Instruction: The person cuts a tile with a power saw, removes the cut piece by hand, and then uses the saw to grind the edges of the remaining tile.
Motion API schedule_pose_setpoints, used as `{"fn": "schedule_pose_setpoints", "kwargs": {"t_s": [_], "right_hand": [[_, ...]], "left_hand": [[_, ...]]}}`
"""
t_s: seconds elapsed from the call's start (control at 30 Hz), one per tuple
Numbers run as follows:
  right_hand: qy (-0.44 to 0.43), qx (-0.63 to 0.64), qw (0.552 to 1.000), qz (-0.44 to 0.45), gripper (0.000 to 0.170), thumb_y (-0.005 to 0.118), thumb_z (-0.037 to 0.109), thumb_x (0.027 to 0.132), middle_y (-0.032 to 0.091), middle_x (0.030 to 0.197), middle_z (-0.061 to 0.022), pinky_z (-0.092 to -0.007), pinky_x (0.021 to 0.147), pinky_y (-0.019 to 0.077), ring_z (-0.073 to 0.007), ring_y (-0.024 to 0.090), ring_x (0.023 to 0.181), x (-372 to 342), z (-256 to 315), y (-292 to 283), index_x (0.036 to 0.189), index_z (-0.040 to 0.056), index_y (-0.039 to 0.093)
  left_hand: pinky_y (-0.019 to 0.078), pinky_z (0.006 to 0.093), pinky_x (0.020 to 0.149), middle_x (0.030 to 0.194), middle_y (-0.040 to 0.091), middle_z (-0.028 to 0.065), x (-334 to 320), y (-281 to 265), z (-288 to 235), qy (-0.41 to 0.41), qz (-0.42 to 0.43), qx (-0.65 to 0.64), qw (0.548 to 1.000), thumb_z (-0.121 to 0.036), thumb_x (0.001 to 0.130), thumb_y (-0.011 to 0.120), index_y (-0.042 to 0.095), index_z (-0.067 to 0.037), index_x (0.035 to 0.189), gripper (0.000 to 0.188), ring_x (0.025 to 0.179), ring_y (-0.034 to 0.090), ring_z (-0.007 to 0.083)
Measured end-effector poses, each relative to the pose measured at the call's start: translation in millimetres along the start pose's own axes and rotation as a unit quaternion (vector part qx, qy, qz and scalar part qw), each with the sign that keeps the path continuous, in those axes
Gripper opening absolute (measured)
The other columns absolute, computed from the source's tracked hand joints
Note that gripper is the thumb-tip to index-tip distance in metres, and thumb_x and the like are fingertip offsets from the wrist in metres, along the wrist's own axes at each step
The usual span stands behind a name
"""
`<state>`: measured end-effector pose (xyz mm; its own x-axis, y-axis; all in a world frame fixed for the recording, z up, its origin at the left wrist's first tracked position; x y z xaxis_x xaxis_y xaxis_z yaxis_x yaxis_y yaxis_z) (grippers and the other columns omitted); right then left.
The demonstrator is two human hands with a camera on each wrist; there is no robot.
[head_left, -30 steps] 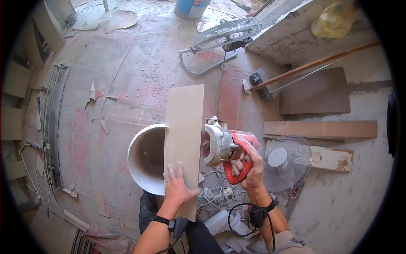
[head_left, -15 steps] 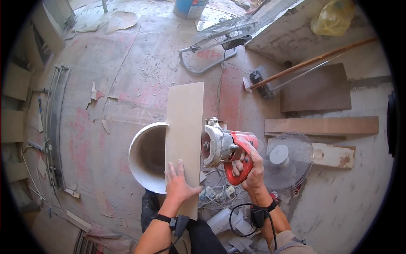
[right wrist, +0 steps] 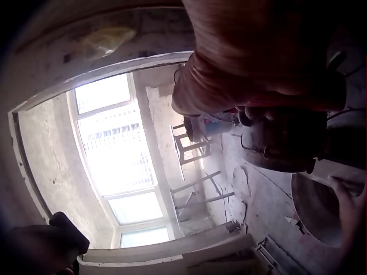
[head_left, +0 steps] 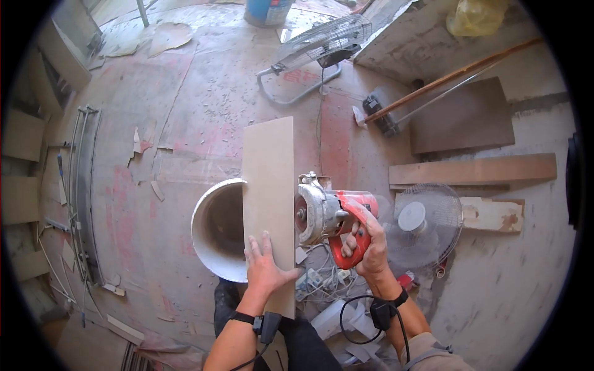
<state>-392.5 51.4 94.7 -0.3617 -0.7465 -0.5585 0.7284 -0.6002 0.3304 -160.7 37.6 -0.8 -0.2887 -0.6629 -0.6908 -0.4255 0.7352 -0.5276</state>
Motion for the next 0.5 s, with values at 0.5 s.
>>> {"fn": "schedule_pose_setpoints", "kwargs": {"t_s": [0.5], "right_hand": [[0.004, -0.004, 1.0, -0.005, 0.056, 0.049, 0.037, 0.097, 0.044, 0.087, -0.0011, -0.0265, 0.049, 0.0435, -0.0107, 0.049, 0.061, -8.9, 0.0, 0.4, 0.139, 0.0002, 0.051]], "left_hand": [[0.0325, 0.0518, 0.116, 0.159, 0.014, 0.0339, 1.0, 2.0, 1.6, -0.006, 0.004, 0.006, 1.0, -0.058, 0.058, 0.086, 0.012, -0.01, 0.16, 0.135, 0.142, 0.025, 0.057]]}}
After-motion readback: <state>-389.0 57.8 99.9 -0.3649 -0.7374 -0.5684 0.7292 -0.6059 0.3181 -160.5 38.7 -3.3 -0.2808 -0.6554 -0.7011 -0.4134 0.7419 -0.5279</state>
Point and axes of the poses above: each hand's wrist, its own x-axis towards the middle knuckle, its own y-axis out of the palm, z = x × y, the point moved 6 cm from there along x, towards the middle knuckle
